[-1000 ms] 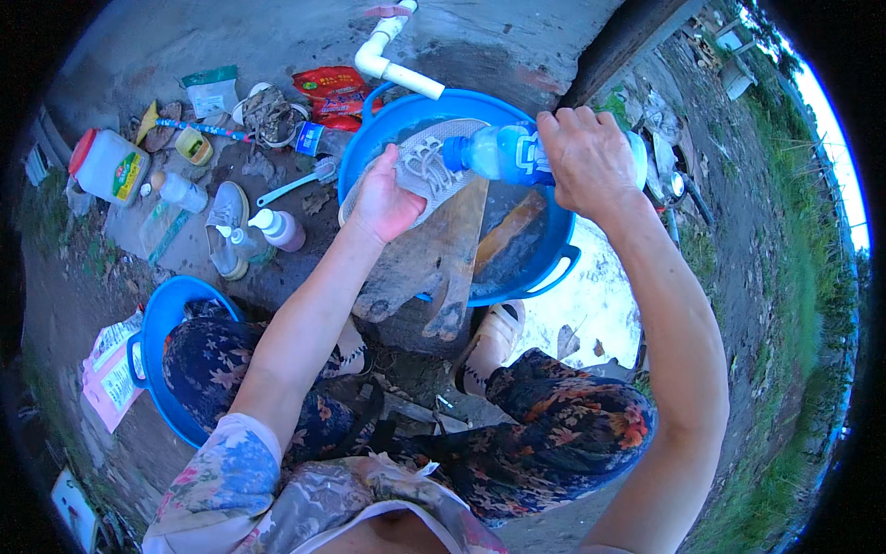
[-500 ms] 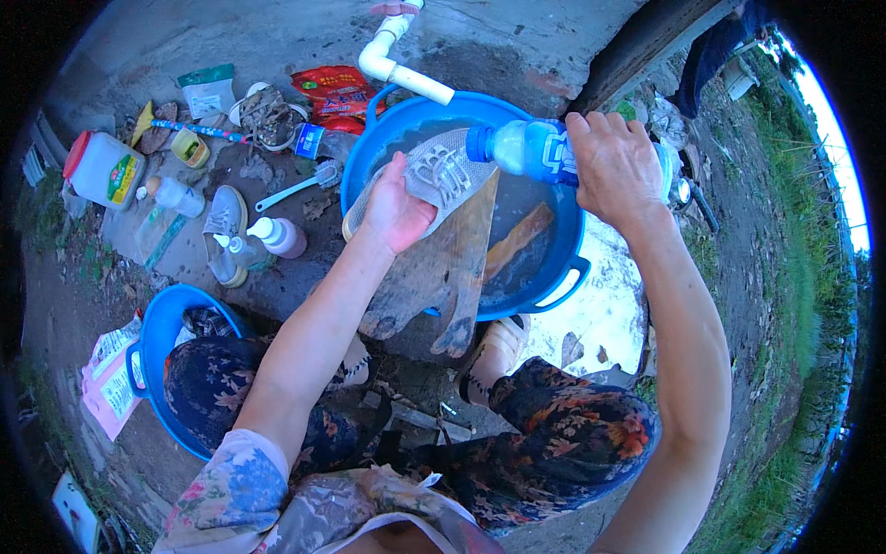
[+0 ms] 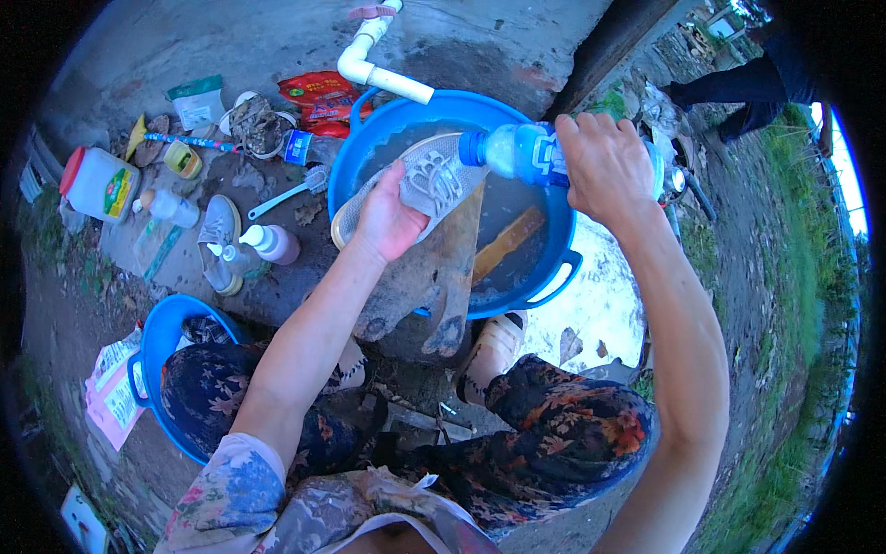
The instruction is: The person washes a white sneaker by hand using a brush and water from a blue basin. They repeatedly scrub the shoe's upper and sole, rinse it with water from a bottle, and continue scrubbing throughout the clip.
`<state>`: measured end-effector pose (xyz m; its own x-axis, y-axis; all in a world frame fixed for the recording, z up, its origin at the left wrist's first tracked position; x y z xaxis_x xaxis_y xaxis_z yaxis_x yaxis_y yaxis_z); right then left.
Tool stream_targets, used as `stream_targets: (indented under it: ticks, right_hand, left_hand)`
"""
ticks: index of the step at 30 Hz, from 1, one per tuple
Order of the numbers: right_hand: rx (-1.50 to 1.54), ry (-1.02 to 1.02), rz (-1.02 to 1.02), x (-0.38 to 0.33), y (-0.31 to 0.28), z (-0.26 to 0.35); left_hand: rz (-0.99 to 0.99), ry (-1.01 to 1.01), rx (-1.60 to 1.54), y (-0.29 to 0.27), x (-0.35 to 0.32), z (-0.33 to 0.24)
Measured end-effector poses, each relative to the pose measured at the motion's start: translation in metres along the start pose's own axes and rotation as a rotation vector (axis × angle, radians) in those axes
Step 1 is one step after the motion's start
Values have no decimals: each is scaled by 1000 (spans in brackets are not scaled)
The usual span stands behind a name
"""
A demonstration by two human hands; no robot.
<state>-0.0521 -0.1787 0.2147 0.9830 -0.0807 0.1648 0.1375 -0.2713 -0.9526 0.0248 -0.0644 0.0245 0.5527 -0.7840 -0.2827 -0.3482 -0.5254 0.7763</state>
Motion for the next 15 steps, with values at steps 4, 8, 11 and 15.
stream_targets:
  ticks: [4, 8, 11, 15]
  right_hand:
    - [11, -8, -18, -6, -6, 2]
    - [10, -21, 45, -15, -7, 5]
    - [58, -85, 74, -22, -6, 19]
    - [94, -107, 88, -28, -7, 30]
  left_hand:
    - [-17, -26, 193, -4, -5, 38]
    - [4, -164, 457, -14, -11, 79]
    - [44, -4, 540, -15, -12, 80]
    - [104, -78, 608, -19, -14, 84]
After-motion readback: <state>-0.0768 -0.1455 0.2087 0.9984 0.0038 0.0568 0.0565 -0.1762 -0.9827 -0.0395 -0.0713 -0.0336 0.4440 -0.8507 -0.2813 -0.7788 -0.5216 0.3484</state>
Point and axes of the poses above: each hand's wrist, its own x-axis towards the middle knuckle, its own y-axis out of the palm, z = x × y, the point moved 10 cm from there along x, towards the middle knuckle, and after that the axes turned 14 degrees about x, right-handed, at the moved point
